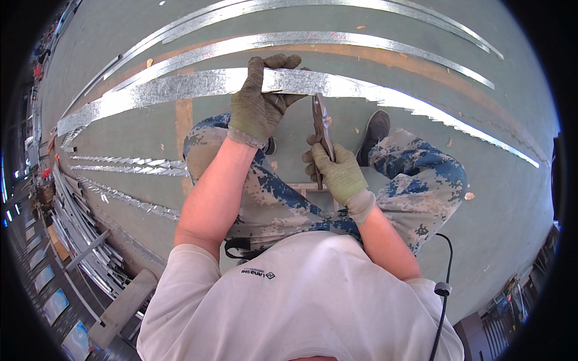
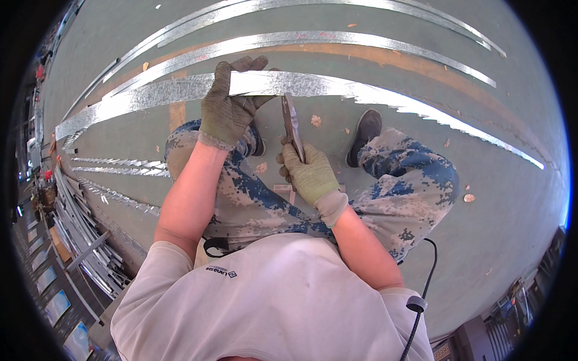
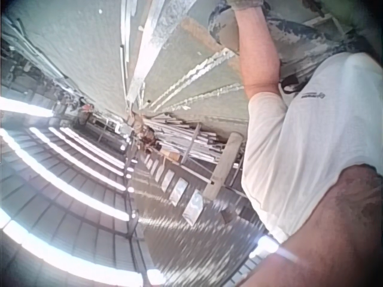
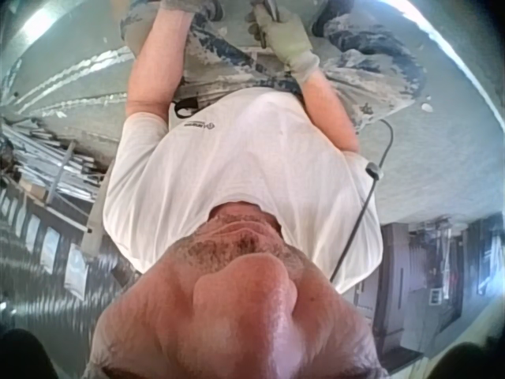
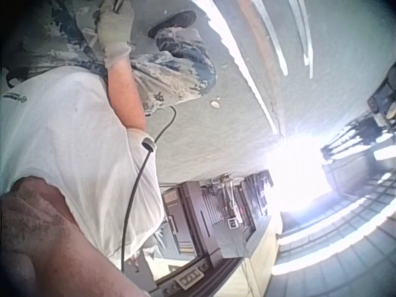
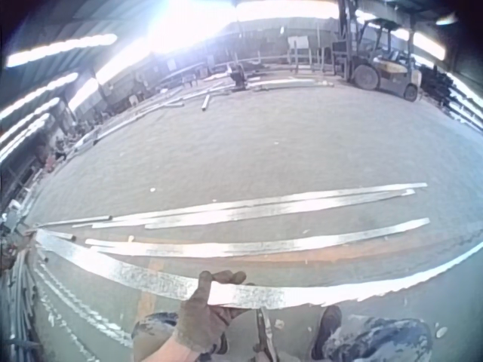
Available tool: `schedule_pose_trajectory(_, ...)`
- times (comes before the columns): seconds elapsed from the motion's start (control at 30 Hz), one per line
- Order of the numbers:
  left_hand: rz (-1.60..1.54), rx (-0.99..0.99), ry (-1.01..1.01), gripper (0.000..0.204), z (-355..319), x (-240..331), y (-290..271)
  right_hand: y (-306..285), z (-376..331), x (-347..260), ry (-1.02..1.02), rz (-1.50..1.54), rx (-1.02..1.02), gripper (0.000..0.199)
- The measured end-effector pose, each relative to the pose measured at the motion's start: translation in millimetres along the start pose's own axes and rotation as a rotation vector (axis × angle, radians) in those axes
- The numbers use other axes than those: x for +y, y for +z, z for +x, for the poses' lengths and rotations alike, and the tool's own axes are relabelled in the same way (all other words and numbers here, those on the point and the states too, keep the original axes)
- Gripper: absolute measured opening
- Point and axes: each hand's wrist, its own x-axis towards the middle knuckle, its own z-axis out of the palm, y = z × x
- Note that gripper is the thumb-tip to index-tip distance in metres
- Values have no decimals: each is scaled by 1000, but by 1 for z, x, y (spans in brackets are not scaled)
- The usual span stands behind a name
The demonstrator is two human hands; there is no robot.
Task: The person picks up a long metal strip and sits on the floor. They use pliers to cut the metal strip into smaller pieces, placing the cut pieces on the floor.
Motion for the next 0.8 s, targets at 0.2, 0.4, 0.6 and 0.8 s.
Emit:
schedule_pose_trajectory(0.2,27,-7,5,53,-1,-1,0,5,0,0,27,72,0,31)
schedule_pose_trajectory(0.4,10,-12,0,47,0,1,1,5,-2,-3,17,146,-35,32)
schedule_pose_trajectory(0.6,11,-61,28,42,2,-2,-2,-7,-3,-7,35,270,-171,31)
schedule_pose_trajectory(0.8,-80,-37,26,43,2,4,8,-17,0,1,64,703,-576,38)
